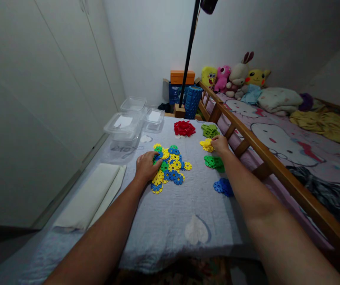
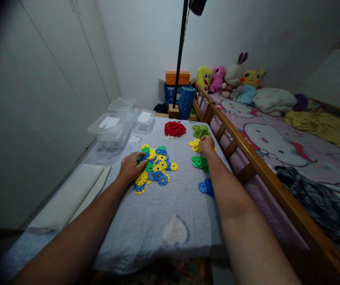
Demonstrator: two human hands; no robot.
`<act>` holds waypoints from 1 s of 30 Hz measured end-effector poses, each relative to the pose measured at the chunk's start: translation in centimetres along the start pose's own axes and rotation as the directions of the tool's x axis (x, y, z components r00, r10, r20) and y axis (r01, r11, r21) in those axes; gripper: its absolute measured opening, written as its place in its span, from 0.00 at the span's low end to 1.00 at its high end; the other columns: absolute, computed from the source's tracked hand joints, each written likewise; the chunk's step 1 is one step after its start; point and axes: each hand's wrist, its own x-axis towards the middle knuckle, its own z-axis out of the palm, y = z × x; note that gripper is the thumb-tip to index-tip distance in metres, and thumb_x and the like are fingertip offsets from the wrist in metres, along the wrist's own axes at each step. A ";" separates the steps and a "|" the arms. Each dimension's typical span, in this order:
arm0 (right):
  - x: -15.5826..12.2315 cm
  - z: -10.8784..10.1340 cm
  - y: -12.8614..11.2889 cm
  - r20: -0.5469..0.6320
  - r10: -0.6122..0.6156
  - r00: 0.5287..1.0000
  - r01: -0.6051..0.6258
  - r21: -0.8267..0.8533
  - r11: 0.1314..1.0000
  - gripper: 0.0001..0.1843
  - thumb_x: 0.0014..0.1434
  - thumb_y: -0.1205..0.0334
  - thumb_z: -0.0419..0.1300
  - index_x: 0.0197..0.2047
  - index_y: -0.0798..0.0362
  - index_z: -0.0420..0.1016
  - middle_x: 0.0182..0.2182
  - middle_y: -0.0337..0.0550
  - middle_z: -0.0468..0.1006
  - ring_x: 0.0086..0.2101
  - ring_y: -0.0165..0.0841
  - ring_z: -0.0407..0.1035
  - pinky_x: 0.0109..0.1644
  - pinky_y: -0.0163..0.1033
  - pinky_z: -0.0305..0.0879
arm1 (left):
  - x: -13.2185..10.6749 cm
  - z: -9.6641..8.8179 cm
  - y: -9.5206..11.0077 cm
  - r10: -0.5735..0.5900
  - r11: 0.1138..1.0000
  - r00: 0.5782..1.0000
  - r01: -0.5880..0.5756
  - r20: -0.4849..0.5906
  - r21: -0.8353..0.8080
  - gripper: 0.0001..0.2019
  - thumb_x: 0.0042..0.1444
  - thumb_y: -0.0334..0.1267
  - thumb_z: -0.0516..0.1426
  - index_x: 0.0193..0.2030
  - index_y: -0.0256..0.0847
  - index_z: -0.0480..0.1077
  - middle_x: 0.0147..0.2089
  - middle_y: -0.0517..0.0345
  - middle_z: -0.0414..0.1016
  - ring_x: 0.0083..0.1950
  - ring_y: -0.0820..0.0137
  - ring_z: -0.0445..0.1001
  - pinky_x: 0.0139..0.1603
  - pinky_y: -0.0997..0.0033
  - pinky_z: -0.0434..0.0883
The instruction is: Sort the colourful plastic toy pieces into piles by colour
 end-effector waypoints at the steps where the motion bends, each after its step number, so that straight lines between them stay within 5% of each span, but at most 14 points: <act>1: 0.3 0.4 0.0 -0.005 0.006 1.000 -0.006 -0.016 1.000 0.13 0.45 0.72 0.59 0.36 0.56 0.80 0.36 0.47 0.82 0.36 0.35 0.74 0.42 0.36 0.68 | 0.0 0.0 0.0 -0.001 1.000 1.000 0.001 0.000 -0.001 0.17 0.62 0.45 0.56 0.55 0.43 0.74 0.58 0.49 0.78 0.61 0.56 0.73 0.66 0.52 0.63; 7: 1.3 1.9 -0.3 -0.010 0.023 1.000 -0.024 -0.057 0.998 0.12 0.47 0.72 0.60 0.35 0.56 0.81 0.35 0.48 0.82 0.36 0.36 0.75 0.42 0.36 0.68 | 0.0 -0.1 0.1 -0.004 1.000 1.000 0.004 0.005 -0.006 0.16 0.62 0.45 0.56 0.55 0.45 0.73 0.57 0.51 0.78 0.61 0.57 0.74 0.65 0.53 0.64; 14: 0.7 1.5 -0.5 -0.027 0.004 1.000 -0.006 -0.074 0.997 0.09 0.46 0.73 0.60 0.32 0.56 0.80 0.35 0.50 0.82 0.38 0.39 0.75 0.44 0.38 0.67 | 0.0 -0.2 0.1 -0.007 1.000 1.000 0.007 -0.001 -0.006 0.15 0.62 0.45 0.56 0.54 0.47 0.74 0.57 0.52 0.78 0.61 0.57 0.73 0.65 0.53 0.64; 23: -4.7 -0.4 -1.8 0.018 -0.146 0.989 0.141 0.152 0.978 0.09 0.51 0.67 0.59 0.35 0.57 0.79 0.33 0.45 0.81 0.34 0.35 0.73 0.39 0.36 0.66 | 0.0 0.1 0.0 -0.002 1.000 1.000 0.002 -0.007 -0.003 0.16 0.62 0.45 0.56 0.55 0.45 0.74 0.58 0.51 0.78 0.61 0.57 0.73 0.66 0.53 0.63; 26: -8.0 -0.6 -2.9 0.195 -0.295 0.935 0.254 0.211 0.944 0.08 0.54 0.66 0.60 0.36 0.56 0.79 0.32 0.42 0.80 0.32 0.33 0.72 0.39 0.35 0.65 | 0.0 0.1 0.0 0.002 1.000 1.000 -0.002 -0.010 -0.005 0.16 0.62 0.45 0.56 0.55 0.45 0.73 0.58 0.50 0.78 0.61 0.57 0.73 0.65 0.53 0.63; 30: -12.1 -0.3 -3.9 0.431 -0.450 0.782 0.437 0.135 0.889 0.08 0.55 0.66 0.63 0.39 0.55 0.81 0.37 0.44 0.82 0.36 0.33 0.72 0.42 0.35 0.65 | 0.0 0.0 0.0 0.004 1.000 1.000 -0.004 -0.008 -0.006 0.16 0.62 0.45 0.56 0.54 0.46 0.74 0.57 0.51 0.78 0.61 0.57 0.73 0.66 0.53 0.63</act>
